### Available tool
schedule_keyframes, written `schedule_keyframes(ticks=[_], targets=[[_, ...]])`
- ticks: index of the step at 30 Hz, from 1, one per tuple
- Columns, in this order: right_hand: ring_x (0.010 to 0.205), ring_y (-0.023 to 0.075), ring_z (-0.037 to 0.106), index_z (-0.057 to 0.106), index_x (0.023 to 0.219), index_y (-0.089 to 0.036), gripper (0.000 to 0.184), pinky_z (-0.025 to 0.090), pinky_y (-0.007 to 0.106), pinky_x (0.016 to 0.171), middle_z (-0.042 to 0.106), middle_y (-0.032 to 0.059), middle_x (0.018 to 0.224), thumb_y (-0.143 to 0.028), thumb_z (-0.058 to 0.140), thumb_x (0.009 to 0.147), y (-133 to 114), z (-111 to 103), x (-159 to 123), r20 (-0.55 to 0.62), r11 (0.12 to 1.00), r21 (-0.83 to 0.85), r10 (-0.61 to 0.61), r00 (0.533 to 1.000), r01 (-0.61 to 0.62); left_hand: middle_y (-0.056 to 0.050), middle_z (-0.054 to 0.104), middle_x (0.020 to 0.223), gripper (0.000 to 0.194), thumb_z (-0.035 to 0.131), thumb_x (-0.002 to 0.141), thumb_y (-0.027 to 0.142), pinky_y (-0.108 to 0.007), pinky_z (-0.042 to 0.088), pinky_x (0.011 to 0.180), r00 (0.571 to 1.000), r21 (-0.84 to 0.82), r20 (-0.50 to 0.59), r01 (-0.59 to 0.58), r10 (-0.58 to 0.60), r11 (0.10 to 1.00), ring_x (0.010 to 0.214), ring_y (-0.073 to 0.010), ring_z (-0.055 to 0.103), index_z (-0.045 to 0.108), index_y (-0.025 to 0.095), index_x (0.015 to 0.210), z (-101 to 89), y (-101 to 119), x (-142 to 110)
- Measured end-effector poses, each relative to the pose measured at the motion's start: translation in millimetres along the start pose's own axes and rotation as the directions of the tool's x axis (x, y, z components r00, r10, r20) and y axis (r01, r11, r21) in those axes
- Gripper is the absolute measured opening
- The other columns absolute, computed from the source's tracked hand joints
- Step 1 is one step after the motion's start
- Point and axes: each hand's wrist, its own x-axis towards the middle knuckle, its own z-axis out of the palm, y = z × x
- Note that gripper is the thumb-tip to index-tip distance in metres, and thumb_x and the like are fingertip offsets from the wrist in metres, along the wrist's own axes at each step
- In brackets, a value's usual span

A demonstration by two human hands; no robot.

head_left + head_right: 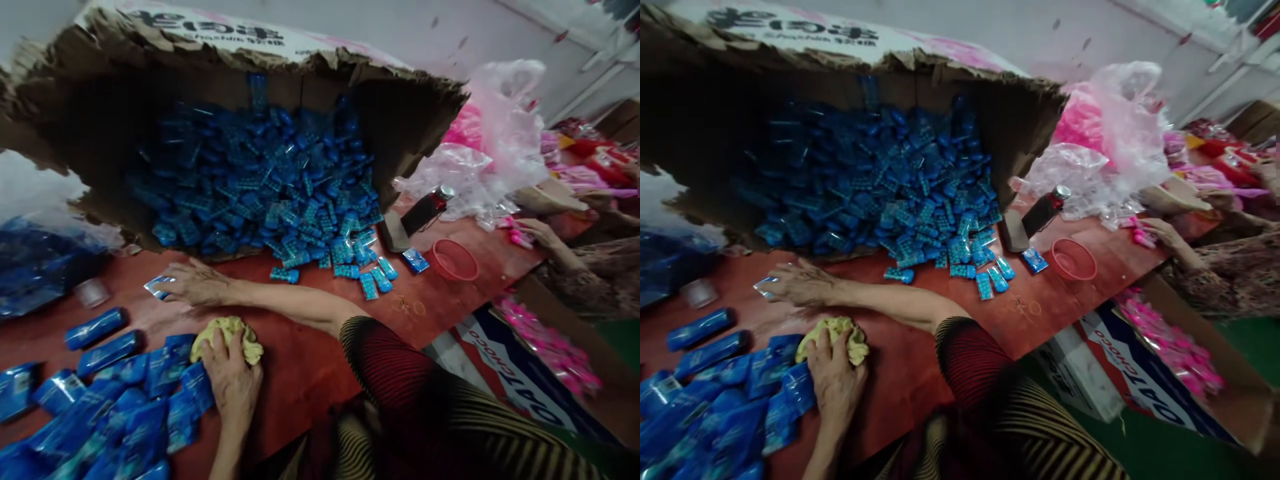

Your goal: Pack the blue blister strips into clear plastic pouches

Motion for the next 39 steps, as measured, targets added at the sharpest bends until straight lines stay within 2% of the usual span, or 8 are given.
schedule_keyframes(ticks=[3, 5, 8, 13, 20, 27, 32, 39], targets=[[0.132, 0.0199, 0.033, 0.049, 0.125, -0.023, 0.035, 0.02, 0.047, 0.109, 0.048, 0.0008, 0.136, -0.035, 0.042, 0.093, 43.6, -13.1, -26.3, -0.223, 0.993, -0.112, -0.072, 0.972, 0.048, -0.019, 0.028, 0.146, 0.054, 0.053, 0.072, 0.016, -0.057, 0.021, 0.108, 0.999, -0.019, -0.038, -0.017, 0.016, 1.0, 0.137, -0.0387, 0.017, 0.047, 0.012, 0.126, 2.2, -2.8, -2.7], [0.134, 0.0285, 0.029, 0.051, 0.125, -0.022, 0.039, 0.016, 0.056, 0.108, 0.048, 0.0061, 0.136, -0.037, 0.05, 0.089, 79.3, -15.3, -48.8, -0.236, 0.99, -0.102, 0.073, 0.969, -0.099, -0.019, 0.029, 0.146, 0.058, 0.053, 0.072, 0.017, -0.058, 0.022, 0.108, 0.999, -0.028, -0.04, -0.011, 0.009, 1.0, 0.138, -0.0387, 0.015, 0.044, 0.013, 0.129, 4.3, -9.4, -4.8], [0.136, 0.0292, 0.026, 0.052, 0.125, -0.018, 0.039, 0.011, 0.059, 0.109, 0.049, 0.011, 0.135, -0.02, 0.053, 0.086, 118.2, -5.2, -85.7, -0.186, 0.993, -0.113, 0.013, 0.983, -0.035, -0.017, 0.03, 0.146, 0.061, 0.052, 0.073, 0.018, -0.058, 0.025, 0.107, 1.0, -0.058, 0.014, -0.004, 0.005, 0.998, 0.139, -0.0377, 0.015, 0.04, 0.016, 0.133, 3.7, -26.0, -9.9], [0.134, 0.0291, 0.032, 0.067, 0.095, -0.021, 0.028, 0.022, 0.058, 0.107, 0.064, 0.0103, 0.113, -0.006, 0.054, 0.076, 126.8, 19.8, -129.7, -0.281, 0.995, -0.098, -0.018, 0.96, -0.01, -0.012, 0.04, 0.142, 0.064, 0.047, 0.068, 0.01, -0.053, 0.03, 0.108, 0.992, -0.082, 0.067, -0.098, 0.104, 0.992, 0.137, -0.0325, 0.026, 0.045, 0.022, 0.131, -14.2, -35.8, -12.4], [0.121, 0.0335, 0.047, 0.071, 0.074, -0.032, 0.017, 0.031, 0.06, 0.099, 0.069, 0.0101, 0.099, -0.017, 0.066, 0.069, 138.5, 30.1, -164.1, -0.373, 0.99, 0.031, 0.136, 0.918, -0.135, -0.018, 0.042, 0.137, 0.047, 0.044, 0.081, 0.028, -0.051, 0.031, 0.106, 0.977, -0.16, -0.209, -0.002, -0.032, 0.987, 0.131, -0.0319, 0.035, 0.046, 0.017, 0.126, -41.5, 24.5, 106.2], [0.09, 0.0219, 0.062, 0.069, 0.087, -0.025, 0.023, 0.045, 0.042, 0.087, 0.068, 0.0054, 0.091, -0.016, 0.048, 0.085, 135.1, -31.1, -118.4, -0.399, 0.995, 0.039, 0.102, 0.911, -0.095, -0.022, 0.039, 0.135, 0.048, 0.049, 0.078, 0.027, -0.051, 0.029, 0.105, 0.911, -0.234, -0.348, 0.145, -0.222, 0.961, 0.131, -0.0349, 0.033, 0.045, 0.007, 0.122, -10.2, 2.3, 232.7], [0.105, 0.0242, 0.057, 0.066, 0.105, -0.026, 0.034, 0.045, 0.042, 0.09, 0.066, 0.0034, 0.109, -0.029, 0.073, 0.072, 144.5, -62.7, -53.4, -0.451, 0.991, 0.06, 0.135, 0.882, -0.12, -0.026, 0.03, 0.14, 0.062, 0.054, 0.079, 0.033, -0.06, 0.028, 0.1, 0.914, -0.399, -0.224, 0.229, -0.337, 0.888, 0.125, -0.0423, 0.037, 0.036, 0.001, 0.13, 0.0, 17.3, 245.1], [0.124, 0.0324, 0.04, 0.067, 0.099, -0.006, 0.027, 0.028, 0.054, 0.084, 0.056, 0.0185, 0.122, -0.02, 0.051, 0.081, 152.0, -27.8, -63.6, -0.324, 0.991, 0.112, 0.099, 0.941, -0.066, -0.027, 0.047, 0.129, 0.052, 0.052, 0.084, 0.023, -0.053, 0.033, 0.097, 0.851, -0.339, -0.242, 0.376, -0.466, 0.862, 0.124, -0.0357, 0.041, 0.038, -0.003, 0.127, 25.2, 56.6, 233.1]])
